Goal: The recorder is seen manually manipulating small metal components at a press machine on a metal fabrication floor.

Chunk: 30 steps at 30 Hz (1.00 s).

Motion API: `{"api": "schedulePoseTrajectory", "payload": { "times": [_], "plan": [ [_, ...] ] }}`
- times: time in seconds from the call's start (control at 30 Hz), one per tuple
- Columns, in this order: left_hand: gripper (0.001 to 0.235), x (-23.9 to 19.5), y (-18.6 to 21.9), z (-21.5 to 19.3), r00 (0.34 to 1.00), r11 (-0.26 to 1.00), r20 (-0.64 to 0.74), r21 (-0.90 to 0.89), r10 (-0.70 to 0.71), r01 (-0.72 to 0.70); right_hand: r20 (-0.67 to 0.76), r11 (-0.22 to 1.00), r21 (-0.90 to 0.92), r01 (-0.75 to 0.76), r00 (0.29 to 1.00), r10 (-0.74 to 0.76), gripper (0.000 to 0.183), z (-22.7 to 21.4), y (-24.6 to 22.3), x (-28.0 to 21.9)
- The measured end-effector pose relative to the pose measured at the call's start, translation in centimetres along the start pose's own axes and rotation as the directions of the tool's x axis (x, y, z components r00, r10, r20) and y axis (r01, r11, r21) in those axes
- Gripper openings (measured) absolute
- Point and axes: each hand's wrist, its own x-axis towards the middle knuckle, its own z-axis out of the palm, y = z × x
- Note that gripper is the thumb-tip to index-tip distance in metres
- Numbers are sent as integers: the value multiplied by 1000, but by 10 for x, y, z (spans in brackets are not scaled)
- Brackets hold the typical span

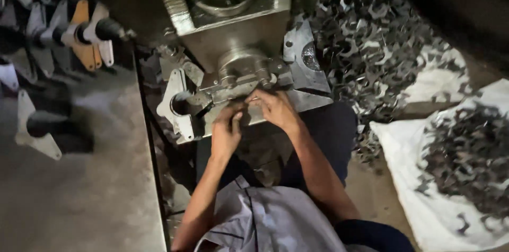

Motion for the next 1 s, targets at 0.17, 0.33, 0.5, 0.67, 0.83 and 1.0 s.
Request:
{"api": "schedulePoseTrajectory", "payload": {
  "times": [0.17,0.33,0.5,0.67,0.83,1.0],
  "plan": [
    [14,-13,4,-45,988,985,-120,152,96,-77,-4,991,85,102,995,-102,37,7,16,-1],
    [49,8,1,-104,832,577,-354,815,428,50,-34,996,25,86,996,-86,32,12,23,-5],
    [61,17,-103,-158,924,651,-382,710,36,268,-236,981,-195,10,970,-57,51,2,4,4],
    [69,29,-125,-154,923,691,-267,612,-277,385,-340,898,-432,85,907,-249,52,14,47,6],
    [51,29,-75,-145,893,663,-360,603,-269,443,-186,668,-734,120,911,-367,37,26,86,19],
    [36,6,-13,-138,920,717,-370,606,-130,345,-56,970,176,-168,982,180,29,-76,45,-6]
  ]
}}
